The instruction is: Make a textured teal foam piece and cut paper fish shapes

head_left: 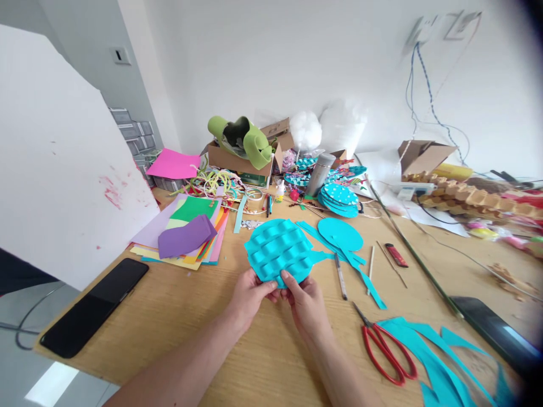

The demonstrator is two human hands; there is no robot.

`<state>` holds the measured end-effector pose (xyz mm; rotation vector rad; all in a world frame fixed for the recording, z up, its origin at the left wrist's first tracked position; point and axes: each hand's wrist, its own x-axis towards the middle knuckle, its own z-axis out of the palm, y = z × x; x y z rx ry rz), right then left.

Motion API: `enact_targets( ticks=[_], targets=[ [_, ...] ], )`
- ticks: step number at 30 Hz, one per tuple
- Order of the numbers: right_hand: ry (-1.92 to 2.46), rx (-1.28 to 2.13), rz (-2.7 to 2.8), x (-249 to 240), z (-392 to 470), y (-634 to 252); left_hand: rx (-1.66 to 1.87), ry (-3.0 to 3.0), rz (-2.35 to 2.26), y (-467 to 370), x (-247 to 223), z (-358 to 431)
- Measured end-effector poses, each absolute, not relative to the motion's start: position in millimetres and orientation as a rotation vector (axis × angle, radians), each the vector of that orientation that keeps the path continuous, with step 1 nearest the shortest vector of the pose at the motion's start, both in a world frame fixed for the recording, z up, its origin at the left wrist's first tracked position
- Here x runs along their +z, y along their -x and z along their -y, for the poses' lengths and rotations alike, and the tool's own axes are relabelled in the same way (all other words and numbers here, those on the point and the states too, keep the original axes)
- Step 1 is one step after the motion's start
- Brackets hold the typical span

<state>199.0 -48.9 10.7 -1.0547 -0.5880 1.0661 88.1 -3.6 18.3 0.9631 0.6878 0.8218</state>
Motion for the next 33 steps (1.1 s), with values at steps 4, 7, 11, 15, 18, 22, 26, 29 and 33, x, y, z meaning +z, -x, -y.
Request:
enact_targets(
  ticks=[4, 7, 11, 15, 18, 22, 26, 29, 33],
  targets=[
    [1.008, 1.112, 0.544, 11.0, 49.8, -199.8, 0.809, -0.972, -0.626, -88.0, 20.5, 2.9],
    [0.991, 1.143, 0.501, 13.1, 49.5, -199.5, 0.791, -0.978, -0.579, -88.1, 21.2, 2.0],
    [0.99, 1.146, 0.497, 13.3, 48.7, -199.1, 0.795, -0.993, -0.567, -88.4, 20.3, 1.7],
    [1.003, 1.134, 0.535, 12.2, 49.2, -198.7, 0.796, -1.018, -0.611, -87.8, 21.4, 2.8],
    [1.016, 1.13, 0.553, 13.4, 49.9, -198.1, 0.793, -1.009, -0.635, -86.7, 23.3, 2.6],
    [1.024, 1.134, 0.533, 15.6, 50.2, -197.6, 0.75, -0.976, -0.624, -85.0, 24.3, 0.2],
    [1.019, 1.127, 0.527, 15.3, 49.9, -198.3, 0.738, -0.919, -0.595, -84.9, 23.5, -0.7],
    [1.024, 1.098, 0.534, 13.9, 49.8, -199.0, 0.752, -0.915, -0.594, -85.9, 23.2, 0.7],
    [1.037, 1.047, 0.572, 12.6, 50.0, -199.5, 0.745, -0.923, -0.58, -86.9, 22.8, 2.0]
  ],
)
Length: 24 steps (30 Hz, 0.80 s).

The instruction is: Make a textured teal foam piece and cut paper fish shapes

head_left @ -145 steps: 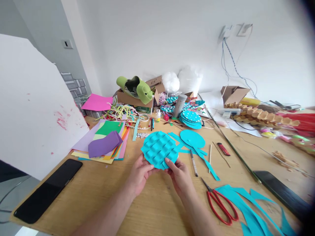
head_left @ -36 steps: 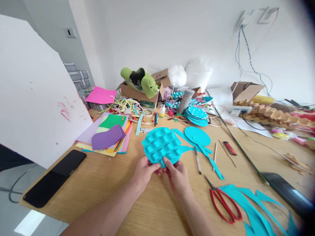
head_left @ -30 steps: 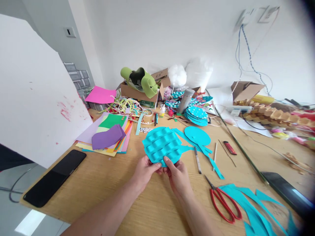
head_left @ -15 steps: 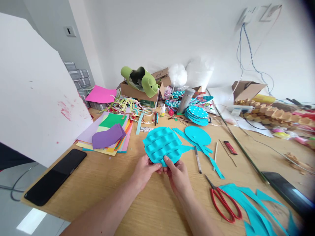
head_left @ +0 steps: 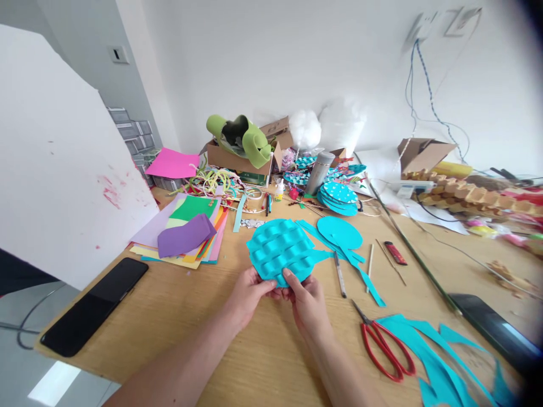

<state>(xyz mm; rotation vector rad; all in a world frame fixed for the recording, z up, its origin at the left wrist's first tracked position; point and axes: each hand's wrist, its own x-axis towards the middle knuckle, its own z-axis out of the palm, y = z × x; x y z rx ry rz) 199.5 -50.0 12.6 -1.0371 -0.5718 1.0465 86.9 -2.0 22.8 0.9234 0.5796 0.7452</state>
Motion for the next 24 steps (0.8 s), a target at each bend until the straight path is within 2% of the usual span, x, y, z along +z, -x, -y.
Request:
enact_targets(
  ticks=[11, 24],
  targets=[
    [1.033, 1.138, 0.548, 17.5, 49.5, -199.8, 0.762, -0.902, -0.608, -86.5, 19.5, -0.8],
    [1.054, 1.074, 0.621, 9.8, 49.3, -200.2, 0.777, -0.917, -0.604, -86.2, 19.9, 0.0]
  ],
)
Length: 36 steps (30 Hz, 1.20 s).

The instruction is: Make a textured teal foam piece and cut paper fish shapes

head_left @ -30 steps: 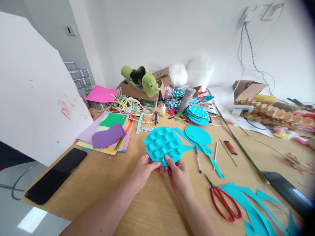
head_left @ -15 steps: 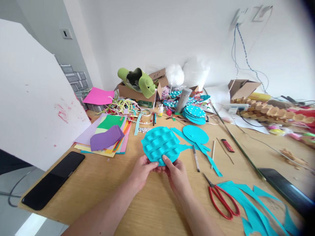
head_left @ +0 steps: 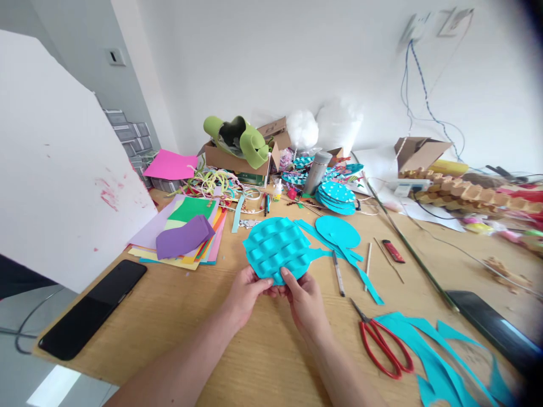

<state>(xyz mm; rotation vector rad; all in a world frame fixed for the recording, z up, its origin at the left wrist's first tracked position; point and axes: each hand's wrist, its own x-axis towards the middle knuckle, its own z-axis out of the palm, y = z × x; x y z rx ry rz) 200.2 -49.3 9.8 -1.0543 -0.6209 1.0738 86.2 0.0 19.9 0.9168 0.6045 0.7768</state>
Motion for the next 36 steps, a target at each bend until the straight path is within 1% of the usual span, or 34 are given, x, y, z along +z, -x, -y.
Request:
enact_targets(
  ticks=[23, 30, 36],
  targets=[
    [1.041, 1.063, 0.632, 12, 49, -200, 0.763, -0.922, -0.605, -85, 19, -1],
    [0.969, 1.145, 0.573, 19, 52, -201, 0.797, -0.907, -0.605, -84, 20, 0],
    [1.029, 1.114, 0.609, 12, 51, -201, 0.795, -0.909, -0.62, -85, 19, -2]
  ],
)
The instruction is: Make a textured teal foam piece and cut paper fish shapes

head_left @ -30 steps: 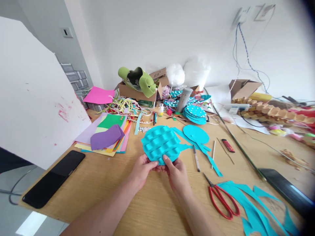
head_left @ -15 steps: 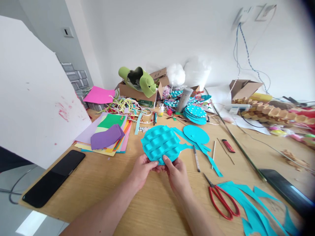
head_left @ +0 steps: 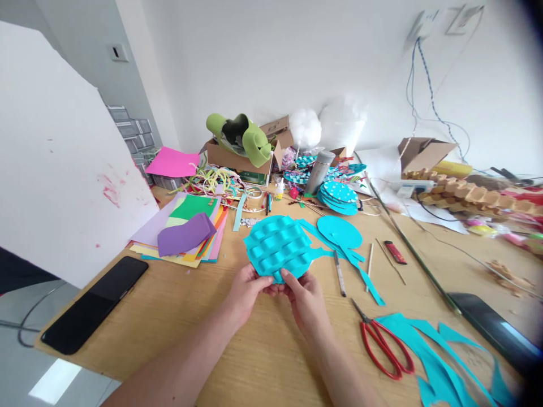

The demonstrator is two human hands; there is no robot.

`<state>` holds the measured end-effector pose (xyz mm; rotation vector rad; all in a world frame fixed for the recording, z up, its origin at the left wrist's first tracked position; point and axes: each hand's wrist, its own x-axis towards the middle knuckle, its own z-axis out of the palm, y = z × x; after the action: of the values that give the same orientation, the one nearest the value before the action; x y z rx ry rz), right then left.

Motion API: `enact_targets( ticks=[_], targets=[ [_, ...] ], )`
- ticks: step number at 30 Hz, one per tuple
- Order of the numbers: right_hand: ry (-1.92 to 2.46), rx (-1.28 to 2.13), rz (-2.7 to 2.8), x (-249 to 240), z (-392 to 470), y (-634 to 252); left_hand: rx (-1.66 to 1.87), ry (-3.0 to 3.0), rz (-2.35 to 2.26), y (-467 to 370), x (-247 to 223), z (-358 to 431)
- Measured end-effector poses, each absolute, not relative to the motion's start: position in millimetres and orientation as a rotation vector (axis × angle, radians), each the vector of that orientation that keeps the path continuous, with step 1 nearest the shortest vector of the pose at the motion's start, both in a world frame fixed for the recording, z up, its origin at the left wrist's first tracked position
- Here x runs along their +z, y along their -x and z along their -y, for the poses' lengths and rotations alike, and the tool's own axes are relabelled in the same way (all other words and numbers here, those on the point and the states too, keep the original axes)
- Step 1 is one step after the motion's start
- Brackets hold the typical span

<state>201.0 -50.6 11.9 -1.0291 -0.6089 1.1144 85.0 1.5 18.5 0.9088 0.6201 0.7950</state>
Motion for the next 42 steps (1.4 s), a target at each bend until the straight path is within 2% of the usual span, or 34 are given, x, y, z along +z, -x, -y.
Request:
enact_targets(
  ticks=[42],
  targets=[
    [1.044, 1.145, 0.506, 20, 49, -213, 0.83, -0.913, -0.735, -76, 19, -17]
  ],
)
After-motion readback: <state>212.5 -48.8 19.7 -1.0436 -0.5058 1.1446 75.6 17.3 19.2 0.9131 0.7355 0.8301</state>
